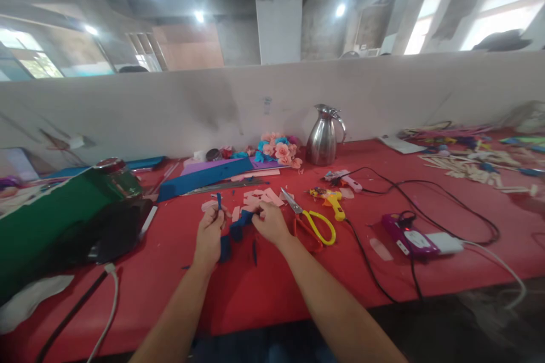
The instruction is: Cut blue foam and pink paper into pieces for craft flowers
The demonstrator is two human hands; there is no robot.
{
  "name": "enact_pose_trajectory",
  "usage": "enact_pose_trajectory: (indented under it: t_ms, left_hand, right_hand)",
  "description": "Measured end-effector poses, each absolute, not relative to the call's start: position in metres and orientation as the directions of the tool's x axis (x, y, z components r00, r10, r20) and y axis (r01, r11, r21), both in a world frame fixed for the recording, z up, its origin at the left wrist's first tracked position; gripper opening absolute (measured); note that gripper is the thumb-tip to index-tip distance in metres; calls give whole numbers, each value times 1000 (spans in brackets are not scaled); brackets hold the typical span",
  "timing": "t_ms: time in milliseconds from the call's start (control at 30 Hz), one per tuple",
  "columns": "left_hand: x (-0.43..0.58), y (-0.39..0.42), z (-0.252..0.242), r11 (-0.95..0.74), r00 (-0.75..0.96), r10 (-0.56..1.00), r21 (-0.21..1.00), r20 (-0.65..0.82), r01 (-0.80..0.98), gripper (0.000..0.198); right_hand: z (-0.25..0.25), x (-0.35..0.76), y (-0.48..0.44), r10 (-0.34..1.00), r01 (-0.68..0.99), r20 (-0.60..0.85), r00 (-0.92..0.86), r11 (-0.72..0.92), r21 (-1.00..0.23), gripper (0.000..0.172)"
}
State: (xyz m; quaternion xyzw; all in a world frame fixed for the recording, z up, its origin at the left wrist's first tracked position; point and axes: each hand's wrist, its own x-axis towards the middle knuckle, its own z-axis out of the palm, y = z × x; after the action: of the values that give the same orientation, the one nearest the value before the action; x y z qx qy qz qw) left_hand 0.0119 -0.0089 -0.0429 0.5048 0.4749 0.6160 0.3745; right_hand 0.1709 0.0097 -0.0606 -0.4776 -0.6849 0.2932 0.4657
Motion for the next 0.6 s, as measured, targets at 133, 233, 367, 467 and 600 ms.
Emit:
enact_pose_trajectory:
  t_ms: [133,233,367,467,600]
  left_hand:
    - [20,-5,-48,-171,-210,959,980,190,106,14]
    - [22,-6,-51,-134,-261,947,967,189,217,21]
    - [21,-13,-50,-134,-233,953,961,191,241,34]
    - [23,-17,-45,-164,-172,967,974,190,156,37]
    - [27,-19,-42,-178,-162,970,983,184,52,28]
  right_hand:
    - [-65,173,16,956,206,281,-82,292,-934,7]
    - [-67,172,19,961,104,258,-100,267,-958,8]
    - [-65,172,19,969,-31,212,-127,210,-977,15]
    - [-62,172,16,971,-161,172,-164,146,-976,22]
    - [-59,172,11,952,-207,192,-240,143,-968,28]
